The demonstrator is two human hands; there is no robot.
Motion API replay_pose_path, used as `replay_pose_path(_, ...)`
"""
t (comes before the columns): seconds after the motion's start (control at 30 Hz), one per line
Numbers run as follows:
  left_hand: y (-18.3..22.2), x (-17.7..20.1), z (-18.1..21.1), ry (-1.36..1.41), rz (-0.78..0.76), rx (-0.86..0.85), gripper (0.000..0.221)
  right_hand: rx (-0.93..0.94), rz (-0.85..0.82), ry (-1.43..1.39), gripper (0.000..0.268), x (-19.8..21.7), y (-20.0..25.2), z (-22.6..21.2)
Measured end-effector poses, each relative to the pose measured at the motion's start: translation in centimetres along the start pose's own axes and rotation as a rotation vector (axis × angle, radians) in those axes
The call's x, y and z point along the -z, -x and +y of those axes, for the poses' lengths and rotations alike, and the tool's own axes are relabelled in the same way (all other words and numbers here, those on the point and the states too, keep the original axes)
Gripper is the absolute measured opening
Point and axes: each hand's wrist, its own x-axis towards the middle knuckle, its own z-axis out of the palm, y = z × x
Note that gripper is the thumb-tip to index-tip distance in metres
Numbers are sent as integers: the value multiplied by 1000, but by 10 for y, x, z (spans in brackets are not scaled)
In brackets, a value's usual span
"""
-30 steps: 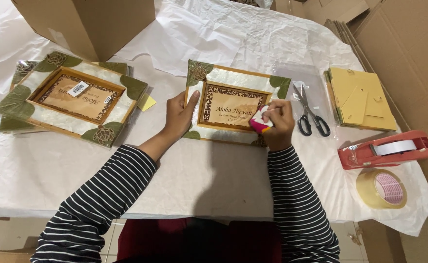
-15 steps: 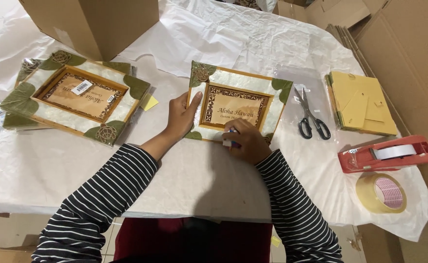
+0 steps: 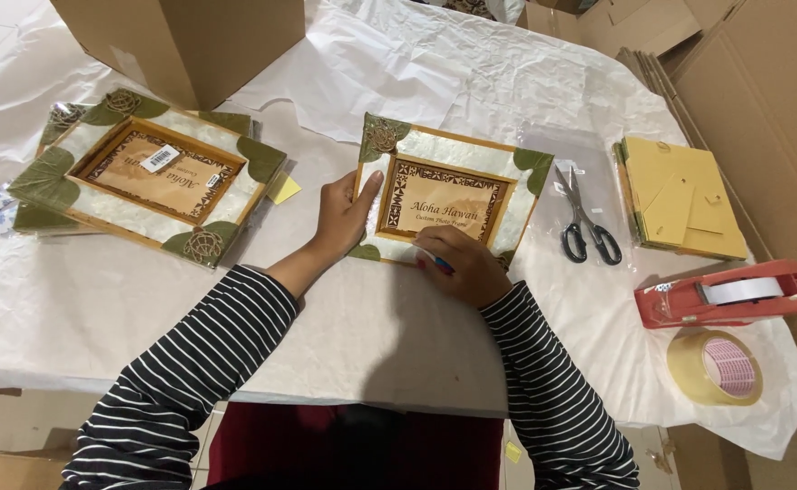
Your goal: Cleaning and inspecting decorative picture frames using a small cleaning tool before final packaging.
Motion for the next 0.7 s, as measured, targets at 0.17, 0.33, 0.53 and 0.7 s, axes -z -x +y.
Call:
replay_pose_path(0.17,-1,-1,16,13,1,-19,36,-6,-13,40,18,6,5,12)
replay_pose_path(0.33,-2,1,-8,-2,5,-18,36,-97,-56,55,13,27,-4,0)
replay_pose_path(0.53,0,0,10,19,20,-17,35,-184,-35,109,18,27,0,6)
replay_pose_path(0.7,-1,0,27,17,23,-36,33,-202,39,-57,15,28,-13,-8)
